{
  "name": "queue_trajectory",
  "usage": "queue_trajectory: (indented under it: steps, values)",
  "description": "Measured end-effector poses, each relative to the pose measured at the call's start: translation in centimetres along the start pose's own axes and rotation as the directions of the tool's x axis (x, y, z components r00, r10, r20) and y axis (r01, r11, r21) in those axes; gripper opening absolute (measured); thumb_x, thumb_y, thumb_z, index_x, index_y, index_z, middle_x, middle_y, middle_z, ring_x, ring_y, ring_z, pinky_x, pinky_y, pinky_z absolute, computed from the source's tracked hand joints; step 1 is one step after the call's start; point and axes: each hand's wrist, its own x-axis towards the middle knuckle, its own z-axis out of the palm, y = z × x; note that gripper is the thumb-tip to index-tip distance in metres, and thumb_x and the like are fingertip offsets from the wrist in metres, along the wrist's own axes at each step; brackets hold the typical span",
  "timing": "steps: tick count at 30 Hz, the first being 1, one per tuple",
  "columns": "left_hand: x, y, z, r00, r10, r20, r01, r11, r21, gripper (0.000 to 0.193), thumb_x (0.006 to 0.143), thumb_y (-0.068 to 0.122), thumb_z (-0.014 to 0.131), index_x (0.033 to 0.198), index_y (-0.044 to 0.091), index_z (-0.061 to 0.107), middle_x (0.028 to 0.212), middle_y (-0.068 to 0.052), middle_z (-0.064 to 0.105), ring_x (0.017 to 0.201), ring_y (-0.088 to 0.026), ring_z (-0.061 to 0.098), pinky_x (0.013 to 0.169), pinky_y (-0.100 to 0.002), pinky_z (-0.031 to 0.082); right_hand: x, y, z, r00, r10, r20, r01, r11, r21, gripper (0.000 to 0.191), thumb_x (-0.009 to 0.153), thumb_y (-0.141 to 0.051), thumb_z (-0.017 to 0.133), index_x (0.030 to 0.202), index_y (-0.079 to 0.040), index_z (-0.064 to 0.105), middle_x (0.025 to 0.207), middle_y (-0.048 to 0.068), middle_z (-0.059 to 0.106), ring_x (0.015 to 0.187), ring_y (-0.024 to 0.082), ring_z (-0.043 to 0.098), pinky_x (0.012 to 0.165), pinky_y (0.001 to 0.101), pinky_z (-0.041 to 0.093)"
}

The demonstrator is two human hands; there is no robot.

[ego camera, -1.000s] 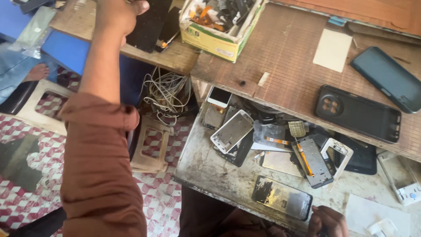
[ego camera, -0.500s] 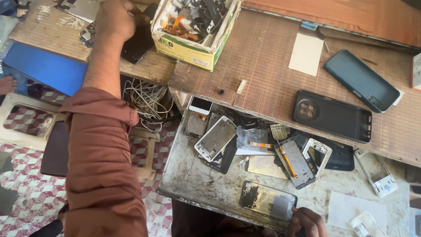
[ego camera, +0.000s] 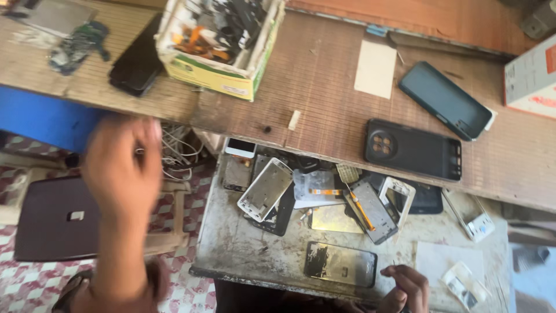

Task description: The person uses a small screwdriver to work on the back of a disassembled mobile phone, then picks up a white phone back cover and continues to pry and adjust internal components. The person places the phone down and reaches for other parts on the cluttered workbench.

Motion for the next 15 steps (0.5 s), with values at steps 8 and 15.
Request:
queue_trajectory:
  steps: [8,15]
  values:
    - [-14.9,11.9,1.6,0.971,-0.037,0.236,0.156,0.848,-0.507,0.023,0.094,0.016,0.077,0.114,0.006,0.070,0.109,-0.008,0.075,0.093,-0.023,0.072,0.079,-0.033,0.057,0.8,0.2,-1.1,0.931,0.336,-0.145,-0.251,0.875,0.413,0.065,0.110,-0.060,0.030,0.112,-0.002,0.059,0.110,0.018,0.063,0.084,0.031,0.064,0.067,0.0439,0.063]
    - [-16.5,16.2,4.1,0.804,0.345,0.484,0.087,0.738,-0.670,0.063,0.087,0.035,0.084,0.135,0.006,0.056,0.128,-0.010,0.065,0.116,-0.028,0.062,0.097,-0.046,0.048,0.4,0.4,-2.5,0.807,0.584,-0.085,-0.522,0.774,0.359,0.091,0.106,-0.078,0.022,0.104,0.004,0.062,0.074,0.018,0.064,0.059,0.029,0.059,0.060,0.0375,0.054]
